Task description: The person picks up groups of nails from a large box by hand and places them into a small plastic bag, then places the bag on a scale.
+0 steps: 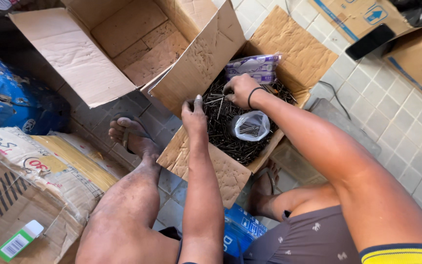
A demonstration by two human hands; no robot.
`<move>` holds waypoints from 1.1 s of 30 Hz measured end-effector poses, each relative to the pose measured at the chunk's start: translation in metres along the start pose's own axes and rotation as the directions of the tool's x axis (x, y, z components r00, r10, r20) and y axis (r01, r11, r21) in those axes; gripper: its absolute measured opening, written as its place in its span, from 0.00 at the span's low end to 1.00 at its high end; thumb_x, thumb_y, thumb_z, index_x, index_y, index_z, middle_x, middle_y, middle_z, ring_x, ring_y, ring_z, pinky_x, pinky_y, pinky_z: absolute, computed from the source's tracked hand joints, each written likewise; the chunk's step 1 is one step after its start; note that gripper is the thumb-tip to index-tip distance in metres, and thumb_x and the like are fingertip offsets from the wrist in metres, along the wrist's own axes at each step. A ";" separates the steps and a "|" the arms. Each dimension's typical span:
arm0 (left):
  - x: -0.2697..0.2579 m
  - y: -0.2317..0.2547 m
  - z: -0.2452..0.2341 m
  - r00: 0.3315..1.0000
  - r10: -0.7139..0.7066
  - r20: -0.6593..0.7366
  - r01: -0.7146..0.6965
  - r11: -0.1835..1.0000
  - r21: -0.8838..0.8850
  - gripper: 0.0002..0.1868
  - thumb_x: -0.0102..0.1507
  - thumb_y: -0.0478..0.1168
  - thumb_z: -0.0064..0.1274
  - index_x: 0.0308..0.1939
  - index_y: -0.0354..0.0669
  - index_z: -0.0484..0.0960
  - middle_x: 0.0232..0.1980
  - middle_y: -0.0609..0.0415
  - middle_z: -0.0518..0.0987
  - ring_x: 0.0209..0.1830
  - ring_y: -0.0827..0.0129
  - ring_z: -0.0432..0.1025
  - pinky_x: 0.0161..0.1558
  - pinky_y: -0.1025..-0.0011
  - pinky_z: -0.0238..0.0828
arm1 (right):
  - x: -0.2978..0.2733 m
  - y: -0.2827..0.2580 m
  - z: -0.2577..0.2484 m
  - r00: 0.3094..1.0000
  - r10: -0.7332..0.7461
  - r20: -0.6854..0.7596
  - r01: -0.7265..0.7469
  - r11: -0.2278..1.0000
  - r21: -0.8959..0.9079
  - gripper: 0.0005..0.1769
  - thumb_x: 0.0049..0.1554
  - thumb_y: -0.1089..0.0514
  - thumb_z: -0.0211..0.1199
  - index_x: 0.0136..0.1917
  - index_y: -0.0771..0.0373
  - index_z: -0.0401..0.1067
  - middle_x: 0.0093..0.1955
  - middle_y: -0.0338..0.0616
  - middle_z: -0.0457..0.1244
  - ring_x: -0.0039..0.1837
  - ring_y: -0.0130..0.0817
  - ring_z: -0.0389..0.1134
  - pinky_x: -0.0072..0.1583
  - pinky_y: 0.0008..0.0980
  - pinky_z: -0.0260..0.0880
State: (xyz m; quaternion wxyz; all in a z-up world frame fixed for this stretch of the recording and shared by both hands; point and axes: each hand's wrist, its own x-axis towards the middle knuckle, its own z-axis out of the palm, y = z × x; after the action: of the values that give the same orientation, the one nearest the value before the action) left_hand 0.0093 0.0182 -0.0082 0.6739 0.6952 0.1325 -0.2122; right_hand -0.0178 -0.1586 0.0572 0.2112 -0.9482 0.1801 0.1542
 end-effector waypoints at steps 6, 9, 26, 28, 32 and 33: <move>-0.023 0.005 0.021 0.969 -0.037 0.245 0.149 0.878 -0.456 0.34 0.76 0.68 0.52 0.68 0.43 0.79 0.66 0.44 0.80 0.64 0.54 0.72 0.60 0.56 0.74 | -0.044 0.010 -0.035 0.996 0.060 -0.061 -0.054 0.993 0.103 0.10 0.62 0.53 0.76 0.56 0.46 0.90 0.53 0.46 0.79 0.58 0.52 0.81 0.61 0.49 0.84; -0.034 0.003 0.041 0.893 -0.002 0.449 0.340 0.657 -0.673 0.38 0.78 0.72 0.44 0.67 0.41 0.81 0.63 0.44 0.83 0.65 0.54 0.77 0.62 0.56 0.78 | -0.067 0.027 -0.046 0.967 0.248 -0.055 -0.189 0.846 0.498 0.09 0.60 0.58 0.76 0.55 0.55 0.89 0.48 0.54 0.77 0.46 0.42 0.81 0.48 0.40 0.88; -0.065 0.001 0.061 0.758 -0.091 0.646 0.652 0.105 -0.751 0.29 0.74 0.64 0.50 0.51 0.45 0.92 0.52 0.38 0.90 0.53 0.40 0.86 0.57 0.34 0.85 | -0.147 0.012 0.018 0.887 0.437 -0.149 -0.045 0.403 0.914 0.12 0.61 0.63 0.80 0.57 0.66 0.84 0.52 0.53 0.73 0.50 0.42 0.79 0.50 0.42 0.89; -0.060 -0.001 0.062 0.764 -0.099 0.637 0.645 0.104 -0.757 0.26 0.74 0.63 0.51 0.49 0.47 0.92 0.49 0.41 0.91 0.51 0.44 0.87 0.56 0.37 0.86 | -0.150 0.005 0.010 0.897 0.412 -0.159 -0.039 0.432 0.901 0.12 0.61 0.64 0.79 0.58 0.66 0.84 0.53 0.52 0.73 0.51 0.41 0.79 0.52 0.42 0.89; -0.053 -0.001 0.055 0.759 -0.121 0.640 0.651 0.098 -0.753 0.22 0.74 0.59 0.55 0.44 0.47 0.93 0.41 0.49 0.91 0.44 0.53 0.87 0.58 0.42 0.88 | -0.160 -0.007 0.004 0.953 0.277 -0.121 -0.044 0.523 0.851 0.27 0.59 0.61 0.80 0.71 0.59 0.79 0.66 0.55 0.70 0.63 0.44 0.77 0.62 0.44 0.86; -0.052 0.001 0.055 0.759 -0.118 0.641 0.651 0.111 -0.751 0.22 0.74 0.60 0.56 0.44 0.48 0.93 0.40 0.52 0.91 0.42 0.57 0.87 0.58 0.46 0.89 | -0.161 -0.007 0.001 0.975 0.186 -0.124 0.003 0.541 0.841 0.35 0.57 0.64 0.81 0.76 0.60 0.74 0.72 0.56 0.66 0.68 0.47 0.74 0.68 0.48 0.82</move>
State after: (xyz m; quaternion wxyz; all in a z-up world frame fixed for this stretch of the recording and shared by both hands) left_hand -0.0418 -0.0307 0.0170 0.8757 0.0023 0.2643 -0.4042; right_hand -0.1584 -0.1077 0.1177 0.6096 -0.7325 0.3013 -0.0345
